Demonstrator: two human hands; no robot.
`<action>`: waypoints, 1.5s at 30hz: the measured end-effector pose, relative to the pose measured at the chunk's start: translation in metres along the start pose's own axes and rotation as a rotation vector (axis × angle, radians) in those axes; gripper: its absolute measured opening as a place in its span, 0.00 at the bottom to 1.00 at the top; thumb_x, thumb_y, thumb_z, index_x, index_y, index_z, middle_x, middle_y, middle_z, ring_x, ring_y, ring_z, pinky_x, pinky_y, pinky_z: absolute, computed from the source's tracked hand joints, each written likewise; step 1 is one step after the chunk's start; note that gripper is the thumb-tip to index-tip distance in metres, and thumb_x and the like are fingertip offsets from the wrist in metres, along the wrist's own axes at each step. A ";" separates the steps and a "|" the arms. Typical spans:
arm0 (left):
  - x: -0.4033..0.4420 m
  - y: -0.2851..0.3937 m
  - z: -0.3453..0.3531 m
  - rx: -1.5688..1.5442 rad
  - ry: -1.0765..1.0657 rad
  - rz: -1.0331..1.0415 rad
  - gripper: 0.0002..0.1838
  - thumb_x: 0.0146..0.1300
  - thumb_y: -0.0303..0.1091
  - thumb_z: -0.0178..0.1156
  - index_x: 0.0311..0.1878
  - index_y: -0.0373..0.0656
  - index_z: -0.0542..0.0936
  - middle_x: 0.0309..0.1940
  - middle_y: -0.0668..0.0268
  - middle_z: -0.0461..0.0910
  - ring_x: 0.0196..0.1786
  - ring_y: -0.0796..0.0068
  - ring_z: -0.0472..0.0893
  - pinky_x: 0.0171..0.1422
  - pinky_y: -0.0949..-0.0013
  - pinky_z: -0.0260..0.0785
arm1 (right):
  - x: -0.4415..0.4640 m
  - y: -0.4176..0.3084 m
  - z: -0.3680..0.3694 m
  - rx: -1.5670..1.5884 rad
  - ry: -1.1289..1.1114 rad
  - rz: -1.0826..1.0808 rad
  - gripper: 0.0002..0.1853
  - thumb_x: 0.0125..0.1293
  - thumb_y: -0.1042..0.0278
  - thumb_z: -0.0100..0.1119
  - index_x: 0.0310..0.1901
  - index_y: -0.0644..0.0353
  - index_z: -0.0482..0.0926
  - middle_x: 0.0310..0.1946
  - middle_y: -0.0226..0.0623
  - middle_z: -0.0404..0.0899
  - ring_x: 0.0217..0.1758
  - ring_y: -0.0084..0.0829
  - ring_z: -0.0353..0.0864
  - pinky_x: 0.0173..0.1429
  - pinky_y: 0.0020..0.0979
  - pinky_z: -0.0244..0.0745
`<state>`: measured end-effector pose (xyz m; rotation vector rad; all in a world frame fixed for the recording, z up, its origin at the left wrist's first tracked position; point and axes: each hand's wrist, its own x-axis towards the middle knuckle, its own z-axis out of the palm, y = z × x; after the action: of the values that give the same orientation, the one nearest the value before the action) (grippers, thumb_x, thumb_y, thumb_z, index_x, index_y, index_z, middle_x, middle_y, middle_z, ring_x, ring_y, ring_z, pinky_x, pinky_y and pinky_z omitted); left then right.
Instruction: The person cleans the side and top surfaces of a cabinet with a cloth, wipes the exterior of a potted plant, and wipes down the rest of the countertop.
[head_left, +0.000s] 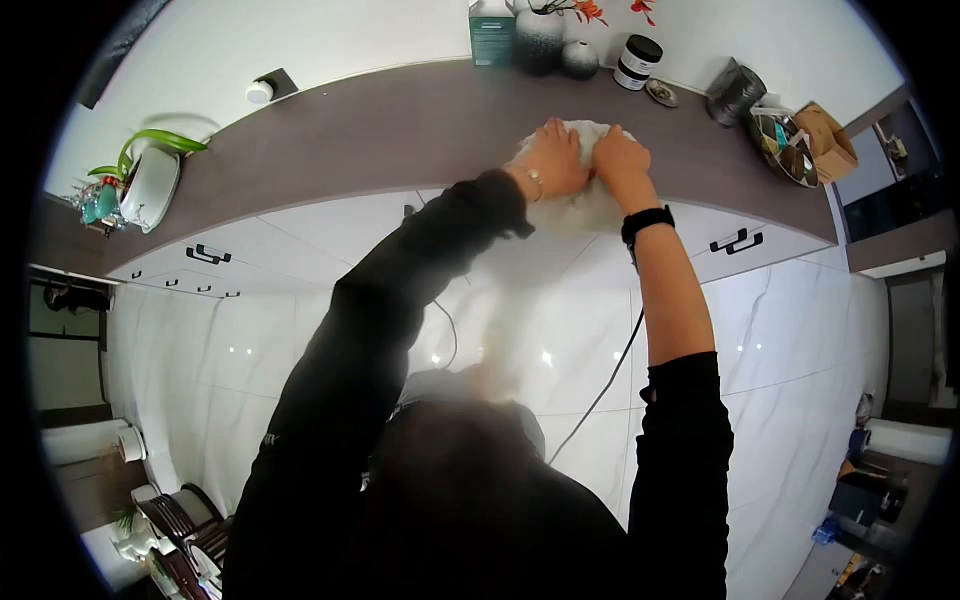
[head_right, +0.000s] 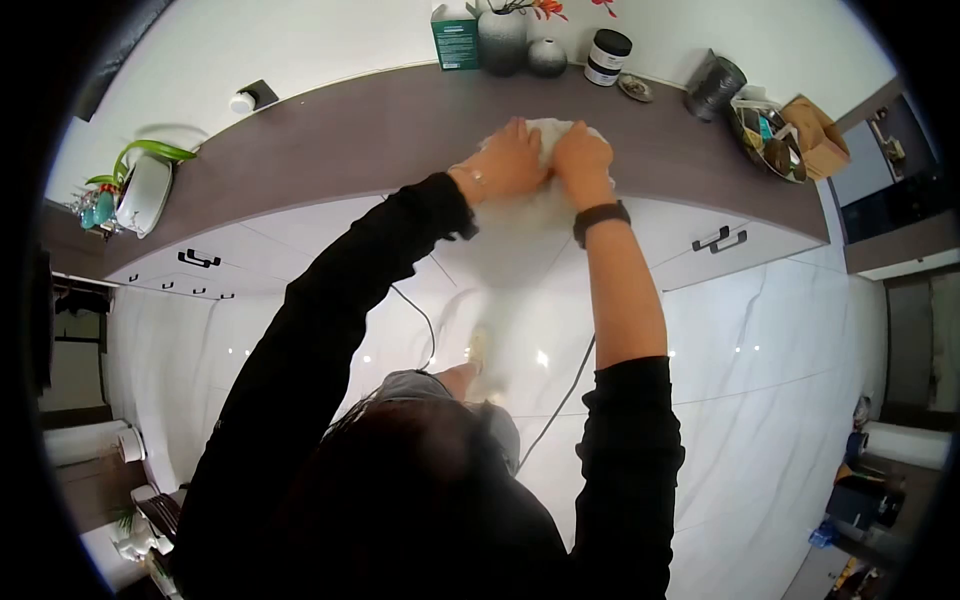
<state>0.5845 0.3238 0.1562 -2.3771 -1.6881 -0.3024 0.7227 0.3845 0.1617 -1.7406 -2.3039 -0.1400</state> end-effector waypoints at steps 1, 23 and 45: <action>0.012 0.005 -0.002 -0.031 -0.021 0.016 0.38 0.64 0.54 0.49 0.59 0.22 0.66 0.58 0.30 0.67 0.63 0.37 0.68 0.63 0.52 0.64 | 0.008 0.013 0.005 -0.030 0.000 0.034 0.15 0.63 0.61 0.48 0.44 0.62 0.73 0.32 0.45 0.84 0.37 0.44 0.85 0.43 0.41 0.78; 0.105 0.078 0.153 -0.093 -0.026 -0.319 0.43 0.54 0.53 0.62 0.68 0.37 0.64 0.69 0.54 0.63 0.71 0.42 0.58 0.76 0.47 0.44 | 0.047 0.110 0.095 -0.135 0.027 -0.065 0.12 0.60 0.63 0.55 0.41 0.60 0.77 0.36 0.42 0.83 0.41 0.39 0.84 0.42 0.38 0.77; 0.065 0.206 0.014 0.193 0.014 -0.446 0.37 0.61 0.42 0.55 0.65 0.23 0.60 0.65 0.35 0.60 0.70 0.38 0.58 0.73 0.45 0.49 | -0.008 0.160 -0.013 0.532 -0.054 -0.345 0.11 0.64 0.64 0.51 0.45 0.58 0.75 0.37 0.35 0.80 0.35 0.36 0.83 0.35 0.36 0.76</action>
<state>0.8013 0.3202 0.1503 -1.8450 -2.1223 -0.2103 0.8797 0.4193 0.1605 -1.0966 -2.3689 0.4245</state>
